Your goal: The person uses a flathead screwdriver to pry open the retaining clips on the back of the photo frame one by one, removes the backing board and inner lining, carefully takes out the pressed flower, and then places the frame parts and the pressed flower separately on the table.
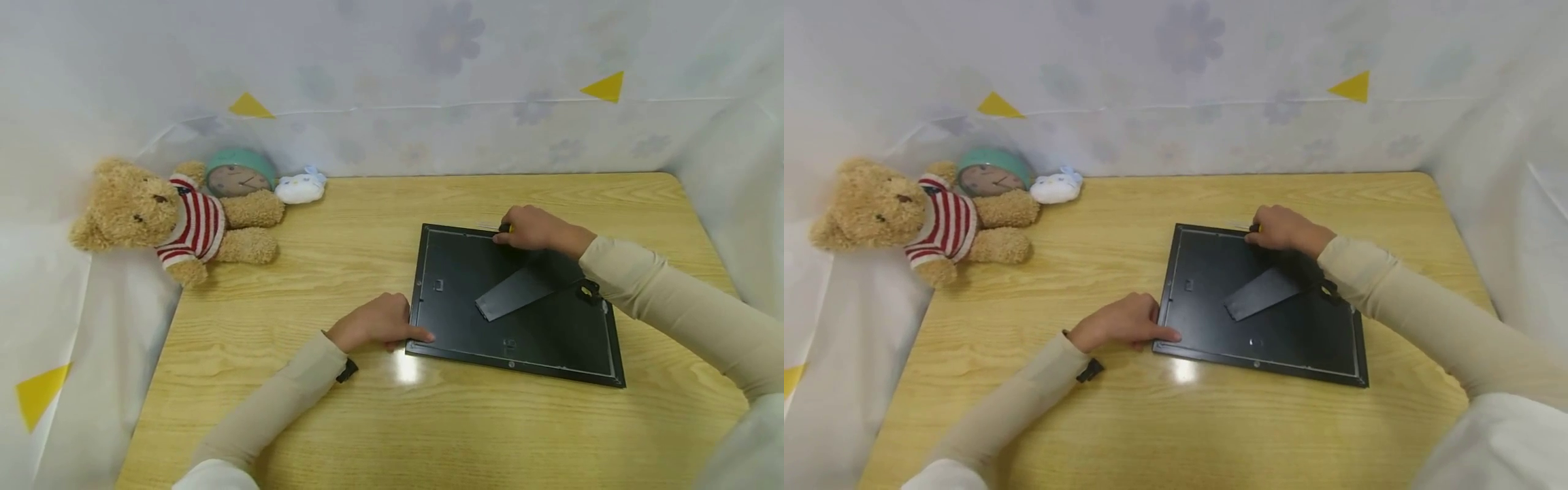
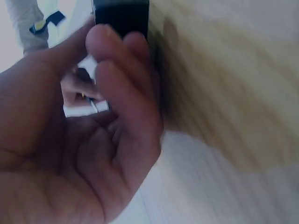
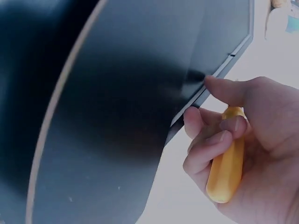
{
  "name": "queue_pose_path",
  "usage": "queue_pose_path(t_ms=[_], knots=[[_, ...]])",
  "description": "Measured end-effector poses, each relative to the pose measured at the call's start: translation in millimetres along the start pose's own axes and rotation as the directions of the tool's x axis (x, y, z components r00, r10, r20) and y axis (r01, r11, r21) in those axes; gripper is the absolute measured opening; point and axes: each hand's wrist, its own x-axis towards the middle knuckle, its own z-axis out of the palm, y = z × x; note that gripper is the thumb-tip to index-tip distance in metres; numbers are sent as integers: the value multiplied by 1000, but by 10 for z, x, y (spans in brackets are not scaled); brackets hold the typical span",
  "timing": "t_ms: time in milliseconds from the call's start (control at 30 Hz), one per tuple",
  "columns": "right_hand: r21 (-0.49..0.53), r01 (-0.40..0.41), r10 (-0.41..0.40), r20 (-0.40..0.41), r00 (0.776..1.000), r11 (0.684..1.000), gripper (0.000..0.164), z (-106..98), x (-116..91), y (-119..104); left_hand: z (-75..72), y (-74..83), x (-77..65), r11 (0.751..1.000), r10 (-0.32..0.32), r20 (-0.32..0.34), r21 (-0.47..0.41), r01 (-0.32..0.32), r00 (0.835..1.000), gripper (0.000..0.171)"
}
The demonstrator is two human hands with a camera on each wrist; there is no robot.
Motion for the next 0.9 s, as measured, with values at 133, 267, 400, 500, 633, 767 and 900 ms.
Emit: queue_pose_path(t_ms=[133,267,400,500,633,767,900], knots=[[27,-19,21,-56,998,999,37,42,-48,-77,-116,-94,-28,998,55,-2,-14,-55,998,56],[49,-1,7,-128,992,999,36,137,-151,-287,-226,-151,-36,992,128,-58,-2,-128,990,103],[32,136,-132,-108,985,990,25,353,-253,-551,-269,-151,-7,979,206,-96,32,-203,974,125],[1,230,-230,-47,972,973,18,542,-303,-694,-267,-129,27,972,235,-89,31,-233,968,123],[0,273,-273,-8,962,962,14,712,-351,-793,-247,-99,66,971,238,-49,2,-239,970,120],[25,287,-287,-11,958,958,12,771,-382,-826,-234,-94,79,970,242,-17,-1,-242,970,125],[29,298,-297,-17,955,954,12,798,-393,-837,-225,-112,86,967,254,2,19,-254,967,137]])
